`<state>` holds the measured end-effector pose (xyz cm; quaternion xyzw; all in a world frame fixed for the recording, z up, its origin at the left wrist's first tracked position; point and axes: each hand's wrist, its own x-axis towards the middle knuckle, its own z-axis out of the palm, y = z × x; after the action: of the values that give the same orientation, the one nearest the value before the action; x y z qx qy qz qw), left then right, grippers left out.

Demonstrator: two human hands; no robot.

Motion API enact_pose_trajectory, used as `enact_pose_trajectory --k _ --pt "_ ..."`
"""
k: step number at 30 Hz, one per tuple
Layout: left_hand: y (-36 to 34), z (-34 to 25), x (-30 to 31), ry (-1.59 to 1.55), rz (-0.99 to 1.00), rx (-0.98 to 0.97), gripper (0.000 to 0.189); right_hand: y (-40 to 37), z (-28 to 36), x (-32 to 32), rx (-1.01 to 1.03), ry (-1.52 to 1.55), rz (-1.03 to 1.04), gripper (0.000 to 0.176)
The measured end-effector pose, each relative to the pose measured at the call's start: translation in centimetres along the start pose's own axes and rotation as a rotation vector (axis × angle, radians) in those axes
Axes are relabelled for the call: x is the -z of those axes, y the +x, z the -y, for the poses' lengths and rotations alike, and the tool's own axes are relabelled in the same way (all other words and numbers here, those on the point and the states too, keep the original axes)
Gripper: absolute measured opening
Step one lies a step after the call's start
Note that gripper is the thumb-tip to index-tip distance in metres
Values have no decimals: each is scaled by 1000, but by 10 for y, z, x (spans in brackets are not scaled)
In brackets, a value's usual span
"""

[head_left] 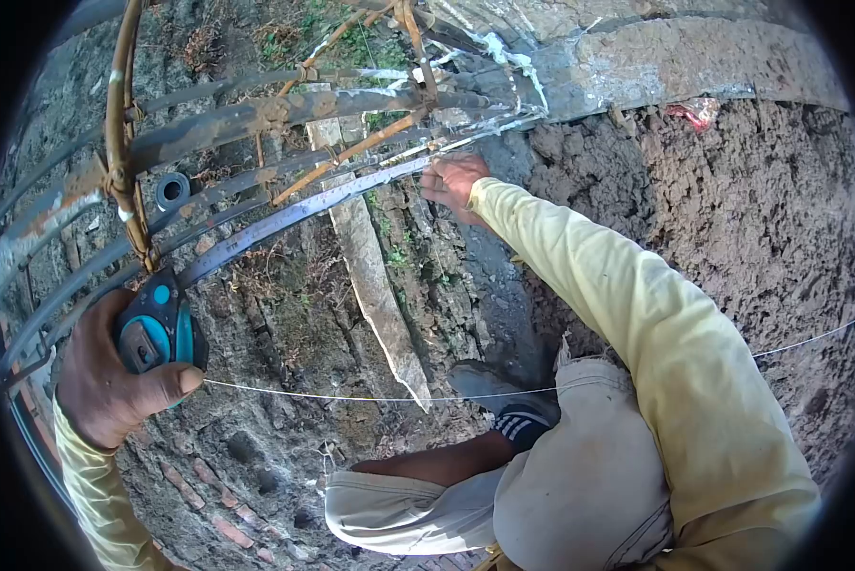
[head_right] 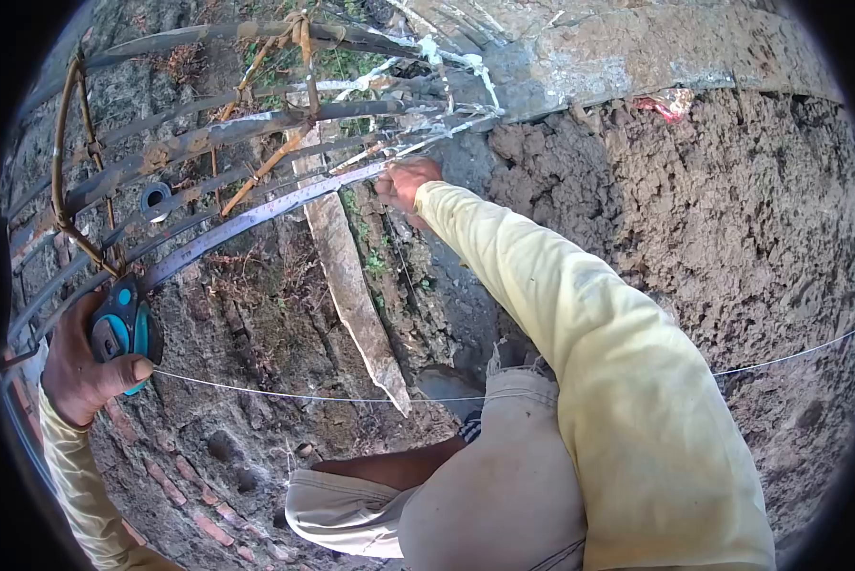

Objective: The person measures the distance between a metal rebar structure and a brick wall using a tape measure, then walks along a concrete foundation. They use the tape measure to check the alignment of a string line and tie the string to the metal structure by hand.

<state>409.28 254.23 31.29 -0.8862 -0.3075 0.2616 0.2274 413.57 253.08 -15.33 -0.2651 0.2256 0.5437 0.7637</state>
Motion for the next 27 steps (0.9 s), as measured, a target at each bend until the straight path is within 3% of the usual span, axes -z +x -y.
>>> enact_pose_trajectory --k 15,18,24,27 --pt "-1 -1 -4 -55 -14 -38 110 3 -8 -3 64 -8 -28 18" --pt "0 -13 0 -158 143 18 102 3 -8 -3 80 -38 -23 17" --pt "-15 2 -23 -212 121 -5 95 8 -6 0 32 -74 -22 16" --pt "-22 5 -37 -330 227 62 94 11 -7 -2 61 -113 -24 15"
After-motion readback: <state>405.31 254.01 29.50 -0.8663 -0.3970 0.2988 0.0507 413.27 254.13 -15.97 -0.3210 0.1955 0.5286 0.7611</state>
